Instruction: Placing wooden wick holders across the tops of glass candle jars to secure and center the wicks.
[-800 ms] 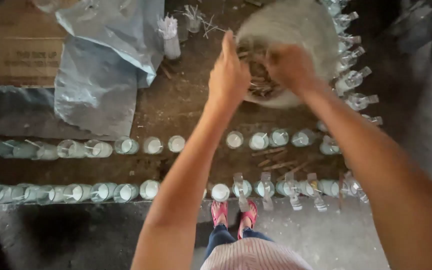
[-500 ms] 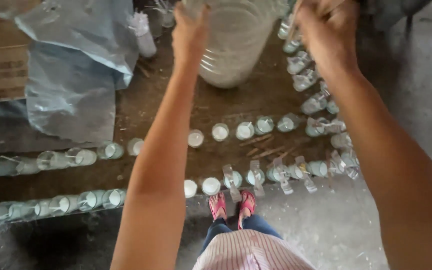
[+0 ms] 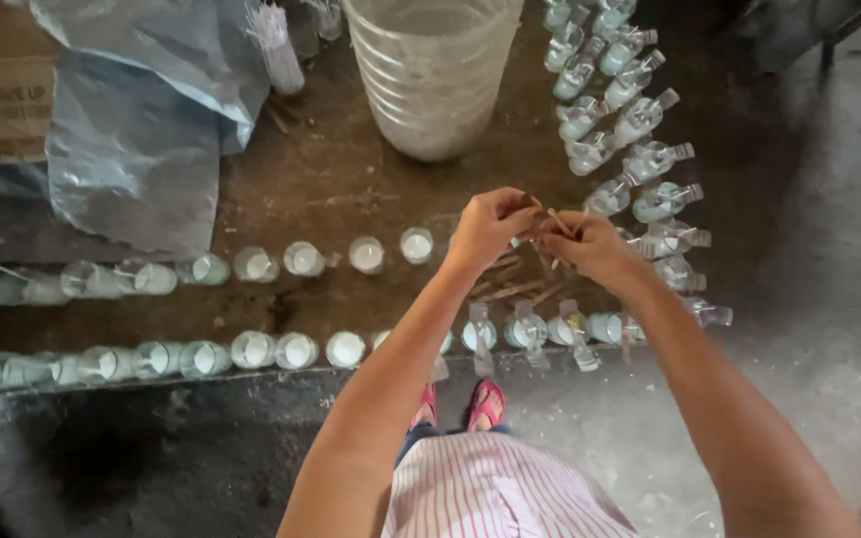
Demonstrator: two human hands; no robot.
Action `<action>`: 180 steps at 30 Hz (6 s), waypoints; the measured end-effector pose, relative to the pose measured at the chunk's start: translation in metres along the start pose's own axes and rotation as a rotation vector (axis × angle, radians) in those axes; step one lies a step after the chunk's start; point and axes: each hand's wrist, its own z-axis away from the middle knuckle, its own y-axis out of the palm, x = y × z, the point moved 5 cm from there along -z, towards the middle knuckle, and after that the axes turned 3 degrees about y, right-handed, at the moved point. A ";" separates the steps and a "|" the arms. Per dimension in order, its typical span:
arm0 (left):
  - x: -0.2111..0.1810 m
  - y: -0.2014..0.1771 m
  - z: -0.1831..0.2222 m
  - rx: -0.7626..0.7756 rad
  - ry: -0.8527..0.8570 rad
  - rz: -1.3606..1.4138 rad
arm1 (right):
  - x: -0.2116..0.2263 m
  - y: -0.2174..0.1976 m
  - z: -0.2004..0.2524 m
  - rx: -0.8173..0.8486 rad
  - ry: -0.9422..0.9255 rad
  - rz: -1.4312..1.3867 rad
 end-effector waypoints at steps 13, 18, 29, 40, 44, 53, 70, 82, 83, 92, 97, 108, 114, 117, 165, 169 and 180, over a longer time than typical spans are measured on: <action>0.039 0.012 0.000 -0.181 -0.136 0.101 | -0.075 -0.016 -0.004 -0.042 -0.020 0.388; 0.038 0.017 0.000 -0.203 -0.152 -0.062 | -0.082 -0.019 -0.001 -0.028 0.129 0.240; 0.034 0.070 -0.014 -0.037 0.411 -1.582 | -0.106 -0.036 -0.005 -0.177 0.207 -0.126; 0.132 0.098 -0.073 -0.185 0.467 -1.240 | -0.137 -0.038 -0.005 -0.250 0.130 -0.330; 0.131 0.103 -0.075 -0.187 0.444 -1.199 | -0.127 -0.038 0.003 -0.260 0.141 -0.383; 0.122 0.093 -0.074 -0.193 0.541 -1.048 | -0.145 -0.040 0.001 -0.259 0.155 -0.443; 0.119 0.091 -0.075 -0.254 0.595 -1.065 | -0.161 -0.017 -0.020 -0.309 0.336 -0.526; 0.157 0.090 -0.085 -0.296 0.692 -1.084 | -0.156 -0.016 -0.020 -0.299 0.336 -0.495; 0.161 0.089 -0.087 -0.310 0.682 -1.058 | -0.153 -0.016 -0.020 -0.306 0.344 -0.494; 0.136 0.084 -0.078 -0.362 0.691 -1.004 | -0.147 -0.006 -0.020 -0.314 0.365 -0.497; 0.136 0.083 -0.074 -0.374 0.674 -0.992 | -0.145 -0.004 -0.023 -0.298 0.384 -0.558; 0.151 0.083 -0.079 -0.344 0.548 -0.998 | -0.167 -0.006 -0.030 -0.280 0.426 -0.580; 0.130 0.073 -0.067 -0.224 0.326 -0.958 | -0.161 -0.007 -0.027 -0.259 0.447 -0.477; 0.129 0.075 -0.074 -0.161 0.333 -1.005 | -0.171 -0.008 -0.030 -0.218 0.440 -0.415; 0.007 0.042 -0.044 0.192 0.206 -0.442 | -0.041 -0.028 0.016 -0.020 0.361 -0.356; 0.006 0.002 -0.046 0.101 0.160 -0.485 | -0.059 -0.019 0.011 -0.028 0.327 -0.346; 0.025 -0.041 -0.042 -0.018 0.078 -0.915 | -0.069 0.023 -0.009 -0.158 0.330 -0.190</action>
